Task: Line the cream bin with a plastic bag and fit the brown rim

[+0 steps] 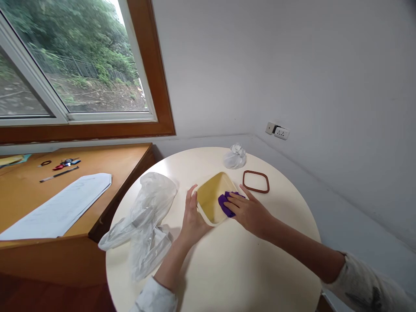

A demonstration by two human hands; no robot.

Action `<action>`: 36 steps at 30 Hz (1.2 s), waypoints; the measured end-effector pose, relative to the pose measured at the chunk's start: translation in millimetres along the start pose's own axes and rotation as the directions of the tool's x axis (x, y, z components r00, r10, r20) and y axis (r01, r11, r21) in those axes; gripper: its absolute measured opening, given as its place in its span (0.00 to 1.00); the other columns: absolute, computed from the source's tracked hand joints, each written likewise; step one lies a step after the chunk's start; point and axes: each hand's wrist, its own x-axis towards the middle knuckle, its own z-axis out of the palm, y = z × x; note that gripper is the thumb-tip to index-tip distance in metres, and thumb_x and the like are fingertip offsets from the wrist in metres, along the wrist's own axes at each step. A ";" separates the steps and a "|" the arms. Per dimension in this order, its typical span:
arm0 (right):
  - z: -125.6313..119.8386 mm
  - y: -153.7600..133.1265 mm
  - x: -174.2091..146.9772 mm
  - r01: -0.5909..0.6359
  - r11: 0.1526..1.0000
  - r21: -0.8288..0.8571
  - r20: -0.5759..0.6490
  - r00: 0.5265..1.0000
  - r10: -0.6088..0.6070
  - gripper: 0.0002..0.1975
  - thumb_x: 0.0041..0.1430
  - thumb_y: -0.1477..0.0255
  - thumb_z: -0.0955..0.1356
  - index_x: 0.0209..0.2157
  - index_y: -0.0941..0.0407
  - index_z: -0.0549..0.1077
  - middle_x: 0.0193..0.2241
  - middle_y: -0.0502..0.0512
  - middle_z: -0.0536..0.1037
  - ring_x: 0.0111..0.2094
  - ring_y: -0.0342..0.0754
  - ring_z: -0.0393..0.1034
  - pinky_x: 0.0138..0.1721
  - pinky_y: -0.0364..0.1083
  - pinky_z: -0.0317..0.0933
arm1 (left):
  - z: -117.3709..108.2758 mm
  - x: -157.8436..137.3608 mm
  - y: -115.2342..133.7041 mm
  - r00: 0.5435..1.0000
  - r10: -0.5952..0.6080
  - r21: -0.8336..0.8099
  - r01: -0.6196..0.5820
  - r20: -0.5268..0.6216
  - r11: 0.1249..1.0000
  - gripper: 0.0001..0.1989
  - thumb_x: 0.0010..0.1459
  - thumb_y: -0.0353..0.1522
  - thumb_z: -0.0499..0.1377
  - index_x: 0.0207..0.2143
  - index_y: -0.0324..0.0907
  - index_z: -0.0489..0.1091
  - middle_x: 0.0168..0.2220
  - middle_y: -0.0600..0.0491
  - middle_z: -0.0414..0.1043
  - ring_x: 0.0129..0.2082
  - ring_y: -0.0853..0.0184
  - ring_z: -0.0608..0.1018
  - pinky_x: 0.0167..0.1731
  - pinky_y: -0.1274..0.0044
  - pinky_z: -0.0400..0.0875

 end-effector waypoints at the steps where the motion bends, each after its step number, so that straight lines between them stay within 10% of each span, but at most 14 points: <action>1: 5.2 3.7 -0.5 0.047 0.997 -0.060 -0.038 0.998 -0.050 0.16 0.60 0.78 0.57 0.47 0.59 0.67 0.45 0.59 0.72 0.54 0.50 0.58 0.60 0.56 0.36 | -1.1 0.2 0.4 1.000 0.007 -0.013 -0.007 0.019 1.000 0.59 0.36 0.36 0.69 0.60 0.50 0.31 0.60 0.38 0.42 0.58 0.50 0.56 0.50 0.56 0.61; 6: 14.3 6.6 4.6 0.189 0.971 -0.148 -0.020 0.981 -0.194 0.17 0.59 0.83 0.53 0.41 0.62 0.69 0.37 0.62 0.75 0.43 0.49 0.67 0.56 0.53 0.48 | -3.3 -0.9 2.7 0.997 0.001 0.030 -0.003 0.074 1.000 0.54 0.43 0.34 0.65 0.61 0.49 0.27 0.62 0.38 0.39 0.61 0.51 0.51 0.53 0.55 0.55; 12: 10.8 -20.9 24.7 -0.036 0.997 0.072 0.118 0.993 0.027 0.12 0.61 0.72 0.57 0.35 0.61 0.69 0.26 0.60 0.75 0.27 0.49 0.68 0.30 0.47 0.58 | 2.4 -3.8 2.3 0.998 0.025 0.081 -0.030 0.065 0.996 0.48 0.49 0.29 0.61 0.61 0.45 0.29 0.61 0.36 0.42 0.61 0.53 0.49 0.54 0.54 0.51; 21: 0.8 -60.0 43.7 -0.224 0.889 0.400 0.087 0.975 0.207 0.15 0.61 0.65 0.56 0.35 0.59 0.69 0.28 0.56 0.76 0.28 0.46 0.69 0.30 0.43 0.56 | 1.4 -6.8 -3.0 0.998 0.060 0.190 -0.052 -0.036 0.980 0.55 0.43 0.24 0.63 0.60 0.51 0.25 0.62 0.34 0.28 0.62 0.45 0.41 0.48 0.48 0.54; 29: -31.0 -30.9 41.1 -0.232 0.792 0.565 0.387 0.922 -0.006 0.14 0.62 0.71 0.54 0.31 0.57 0.67 0.27 0.52 0.73 0.25 0.43 0.65 0.26 0.41 0.55 | -1.9 -0.6 -0.4 0.995 0.097 0.133 -0.097 0.005 0.986 0.57 0.38 0.29 0.67 0.60 0.57 0.30 0.62 0.40 0.32 0.61 0.47 0.47 0.48 0.53 0.59; 36: 16.4 -12.3 67.4 -0.135 0.912 0.386 0.574 0.809 -0.123 0.11 0.57 0.71 0.58 0.37 0.57 0.69 0.33 0.55 0.75 0.30 0.46 0.68 0.28 0.43 0.59 | 2.0 0.8 4.4 0.979 0.177 0.154 -0.192 0.105 0.969 0.55 0.39 0.24 0.65 0.59 0.60 0.33 0.62 0.43 0.35 0.59 0.47 0.51 0.47 0.51 0.59</action>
